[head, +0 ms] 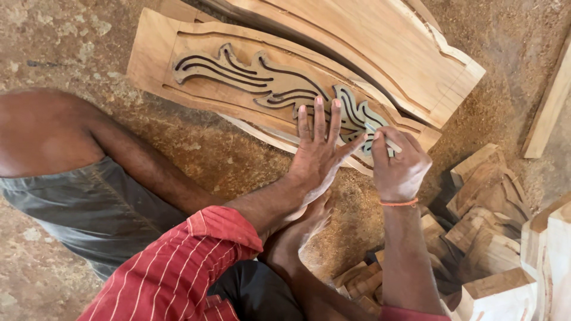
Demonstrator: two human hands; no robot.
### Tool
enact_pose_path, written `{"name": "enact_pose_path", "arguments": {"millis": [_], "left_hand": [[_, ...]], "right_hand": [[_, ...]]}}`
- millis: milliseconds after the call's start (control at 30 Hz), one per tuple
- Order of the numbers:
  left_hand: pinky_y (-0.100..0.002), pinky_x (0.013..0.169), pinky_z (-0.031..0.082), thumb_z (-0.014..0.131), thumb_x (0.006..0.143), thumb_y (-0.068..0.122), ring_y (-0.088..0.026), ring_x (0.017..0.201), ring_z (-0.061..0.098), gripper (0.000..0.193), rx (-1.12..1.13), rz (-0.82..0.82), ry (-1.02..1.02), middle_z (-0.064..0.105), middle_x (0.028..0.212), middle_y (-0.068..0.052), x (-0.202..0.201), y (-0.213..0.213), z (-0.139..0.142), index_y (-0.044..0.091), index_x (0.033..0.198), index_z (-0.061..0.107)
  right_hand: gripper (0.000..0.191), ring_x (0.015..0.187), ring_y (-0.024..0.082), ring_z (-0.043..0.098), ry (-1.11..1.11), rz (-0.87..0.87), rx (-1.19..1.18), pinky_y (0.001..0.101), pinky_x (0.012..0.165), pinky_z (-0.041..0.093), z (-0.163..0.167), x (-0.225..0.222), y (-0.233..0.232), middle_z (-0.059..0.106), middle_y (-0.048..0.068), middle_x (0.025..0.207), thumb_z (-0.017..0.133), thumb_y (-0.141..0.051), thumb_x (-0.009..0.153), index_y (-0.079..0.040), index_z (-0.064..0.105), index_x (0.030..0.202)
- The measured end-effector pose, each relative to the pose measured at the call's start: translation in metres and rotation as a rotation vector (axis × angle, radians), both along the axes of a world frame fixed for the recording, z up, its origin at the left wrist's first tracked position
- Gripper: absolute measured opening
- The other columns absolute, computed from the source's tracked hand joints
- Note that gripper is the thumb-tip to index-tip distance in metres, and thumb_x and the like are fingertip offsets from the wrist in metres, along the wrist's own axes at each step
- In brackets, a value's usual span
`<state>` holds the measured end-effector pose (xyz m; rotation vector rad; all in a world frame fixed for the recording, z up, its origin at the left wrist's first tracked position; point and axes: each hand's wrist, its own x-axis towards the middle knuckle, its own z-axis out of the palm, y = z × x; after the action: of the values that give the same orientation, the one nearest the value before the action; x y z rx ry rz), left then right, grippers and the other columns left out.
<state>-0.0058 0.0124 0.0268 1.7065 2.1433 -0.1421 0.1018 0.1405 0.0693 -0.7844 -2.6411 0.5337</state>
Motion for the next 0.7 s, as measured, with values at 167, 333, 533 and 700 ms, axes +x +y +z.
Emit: {"name": "enact_pose_path", "arguments": {"millis": [167, 333, 533, 700], "left_hand": [[-0.087, 0.105, 0.005, 0.053, 0.092, 0.068, -0.072, 0.141, -0.001, 0.092, -0.004, -0.004, -0.052, -0.006, 0.162, -0.041, -0.002, -0.001, 0.002, 0.042, 0.165, 0.003], [-0.087, 0.106, 0.005, 0.054, 0.092, 0.068, -0.071, 0.142, -0.001, 0.094, -0.016, -0.012, -0.072, -0.007, 0.162, -0.041, -0.002, -0.001, 0.0, 0.041, 0.166, 0.002], [-0.087, 0.105, 0.005, 0.052, 0.096, 0.063, -0.072, 0.141, -0.001, 0.088, 0.019, -0.006, -0.022, -0.006, 0.162, -0.042, 0.0, -0.003, -0.004, 0.041, 0.165, 0.002], [-0.088, 0.105, 0.007, 0.049, 0.097, 0.065, -0.073, 0.14, 0.0, 0.087, 0.042, 0.0, 0.009, -0.006, 0.161, -0.042, 0.0, -0.003, -0.005, 0.042, 0.164, -0.001]], "right_hand": [[0.009, 0.08, 0.021, 0.076, 0.031, 0.043, -0.033, 0.026, 0.061, 0.063, -0.012, -0.004, 0.002, 0.076, 0.017, 0.096, 0.071, -0.008, 0.105, -0.001, 0.076, 0.105], [0.008, 0.069, 0.021, 0.074, -0.011, -0.022, -0.039, 0.0256, 0.045, 0.055, -0.009, -0.002, -0.001, 0.077, 0.018, 0.092, 0.073, -0.007, 0.1, 0.0, 0.078, 0.101], [0.007, 0.075, 0.021, 0.075, 0.01, -0.009, -0.062, 0.027, 0.055, 0.059, -0.003, -0.002, 0.0, 0.076, 0.016, 0.094, 0.073, -0.006, 0.101, -0.001, 0.077, 0.104], [0.009, 0.083, 0.022, 0.076, 0.057, 0.046, -0.083, 0.0305, 0.068, 0.062, -0.006, -0.007, -0.001, 0.076, 0.016, 0.098, 0.073, -0.008, 0.103, -0.001, 0.076, 0.107]]}}
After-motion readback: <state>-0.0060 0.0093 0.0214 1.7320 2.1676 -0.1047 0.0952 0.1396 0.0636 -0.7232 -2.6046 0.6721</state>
